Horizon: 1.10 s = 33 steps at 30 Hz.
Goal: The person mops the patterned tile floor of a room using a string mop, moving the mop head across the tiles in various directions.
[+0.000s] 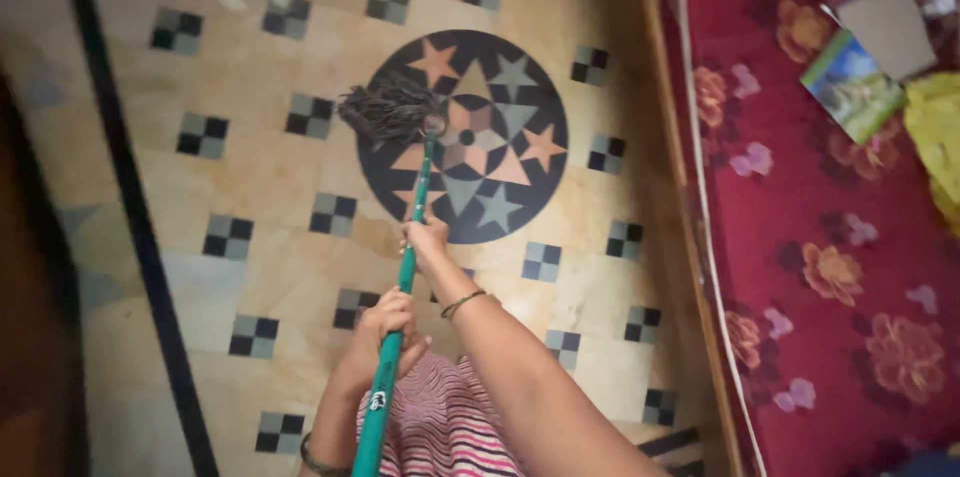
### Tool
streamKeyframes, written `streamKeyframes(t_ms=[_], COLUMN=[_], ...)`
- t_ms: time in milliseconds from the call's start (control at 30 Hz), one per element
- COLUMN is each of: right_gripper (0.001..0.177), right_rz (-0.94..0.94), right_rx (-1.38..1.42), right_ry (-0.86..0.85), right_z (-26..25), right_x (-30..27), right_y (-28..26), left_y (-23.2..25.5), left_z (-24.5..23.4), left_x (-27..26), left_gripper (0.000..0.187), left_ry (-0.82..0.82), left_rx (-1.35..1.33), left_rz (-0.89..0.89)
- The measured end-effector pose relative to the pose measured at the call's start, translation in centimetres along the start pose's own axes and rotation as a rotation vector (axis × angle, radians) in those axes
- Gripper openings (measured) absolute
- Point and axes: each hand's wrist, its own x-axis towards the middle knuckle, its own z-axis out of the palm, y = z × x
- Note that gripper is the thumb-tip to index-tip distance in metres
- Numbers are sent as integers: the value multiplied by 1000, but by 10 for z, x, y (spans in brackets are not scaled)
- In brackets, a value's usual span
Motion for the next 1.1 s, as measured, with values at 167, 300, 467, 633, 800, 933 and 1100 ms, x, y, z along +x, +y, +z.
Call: streamKeyframes(t_ms=[167, 300, 467, 633, 800, 933, 1100], right_gripper=[24, 15, 11, 8, 9, 10, 19], right_rz=[-23, -30, -103, -98, -114, -139, -176], right_rx=[96, 153, 207, 329, 343, 330, 196], right_ry=[98, 192, 267, 329, 424, 396, 286], right_z=[-100, -174, -266, -342, -389, -369, -279], right_x=[39, 49, 56, 78, 75, 66, 54], right_y=[-38, -69, -89, -76, -45, -31, -29], left_y=[6, 14, 18, 15, 14, 20, 23], left_z=[67, 120, 186, 240, 264, 239, 167], left_x=[57, 96, 130, 144, 136, 126, 103], left_gripper=[37, 33, 34, 36, 34, 31, 28], left_ry=[-161, -273, -434, -551, -647, -620, -403], left_rx=[-74, -201, -242, -333, -353, -363, -268], left_rz=[64, 129, 113, 136, 137, 130, 115])
